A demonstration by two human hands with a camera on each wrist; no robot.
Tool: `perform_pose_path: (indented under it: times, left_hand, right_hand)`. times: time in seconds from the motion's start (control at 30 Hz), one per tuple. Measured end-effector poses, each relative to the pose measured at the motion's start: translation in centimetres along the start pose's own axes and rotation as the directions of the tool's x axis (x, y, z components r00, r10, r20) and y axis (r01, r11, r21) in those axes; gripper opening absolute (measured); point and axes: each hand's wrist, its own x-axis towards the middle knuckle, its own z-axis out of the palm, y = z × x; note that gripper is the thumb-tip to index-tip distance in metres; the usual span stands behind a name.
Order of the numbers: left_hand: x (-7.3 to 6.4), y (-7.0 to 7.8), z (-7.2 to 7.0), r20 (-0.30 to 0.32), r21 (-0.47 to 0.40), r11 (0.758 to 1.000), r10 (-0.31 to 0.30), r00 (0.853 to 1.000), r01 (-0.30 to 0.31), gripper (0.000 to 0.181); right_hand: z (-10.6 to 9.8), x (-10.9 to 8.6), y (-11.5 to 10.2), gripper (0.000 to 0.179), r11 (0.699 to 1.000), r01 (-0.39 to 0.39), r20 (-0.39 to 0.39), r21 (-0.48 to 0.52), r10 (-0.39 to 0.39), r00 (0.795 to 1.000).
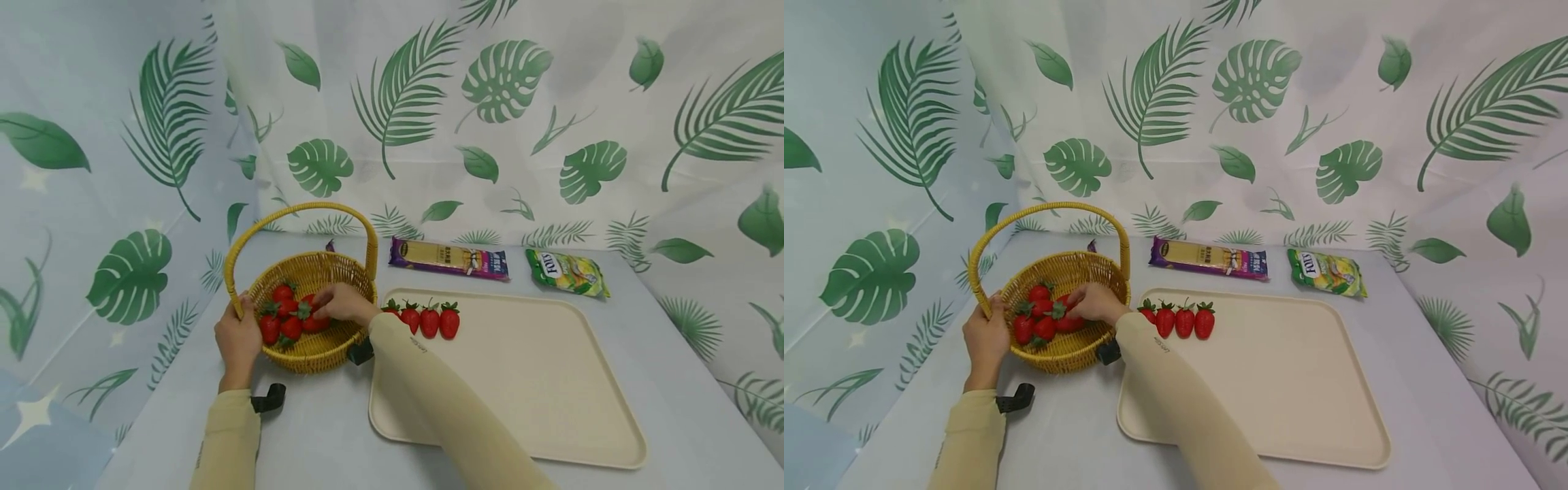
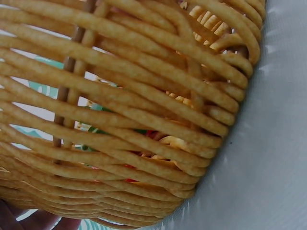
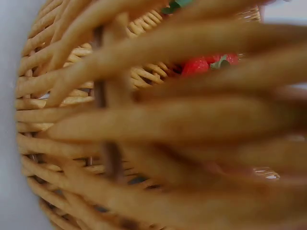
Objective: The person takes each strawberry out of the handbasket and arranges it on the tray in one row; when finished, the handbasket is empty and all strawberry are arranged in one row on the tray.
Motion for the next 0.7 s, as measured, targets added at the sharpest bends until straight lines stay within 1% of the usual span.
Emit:
perform_pose_path:
  times: [0.1, 0.23, 0.33, 0.5, 0.6, 0.7]
  left_hand:
    - [0.01, -0.09, 0.02, -0.002, 0.010, 1.000, 0.001, 1.000, -0.001, 0.045]
    - [-0.04, -0.15, 0.02, 0.005, 0.015, 1.000, 0.007, 1.000, -0.007, 0.045]
    - [-0.09, -0.22, -0.05, 0.007, 0.011, 1.000, 0.015, 1.000, -0.015, 0.044]
    - [-0.13, -0.25, -0.22, 0.011, -0.004, 1.000, 0.029, 1.000, -0.029, 0.044]
    - [-0.12, -0.14, -0.25, 0.017, -0.003, 1.000, 0.029, 0.999, -0.029, 0.045]
    - [-0.11, -0.05, -0.24, 0.018, -0.005, 0.999, 0.036, 0.999, -0.036, 0.046]
  right_hand:
    - [0.04, -0.09, 0.01, 0.028, 1.000, 0.021, 0.068, 0.008, -0.021, 0.997]
    - [0.14, -0.17, 0.04, 0.029, 0.998, 0.061, 0.147, 0.000, -0.060, 0.987]
    - [0.21, -0.25, 0.15, 0.029, 0.995, 0.087, 0.206, -0.040, -0.077, 0.976]
    - [0.24, -0.42, 0.17, 0.029, 0.986, 0.137, 0.318, -0.100, -0.099, 0.943]
    - [0.22, -0.43, 0.15, 0.028, 0.983, 0.162, 0.379, -0.091, -0.116, 0.918]
    - [0.18, -0.44, 0.10, 0.028, 0.984, 0.170, 0.438, -0.058, -0.128, 0.890]
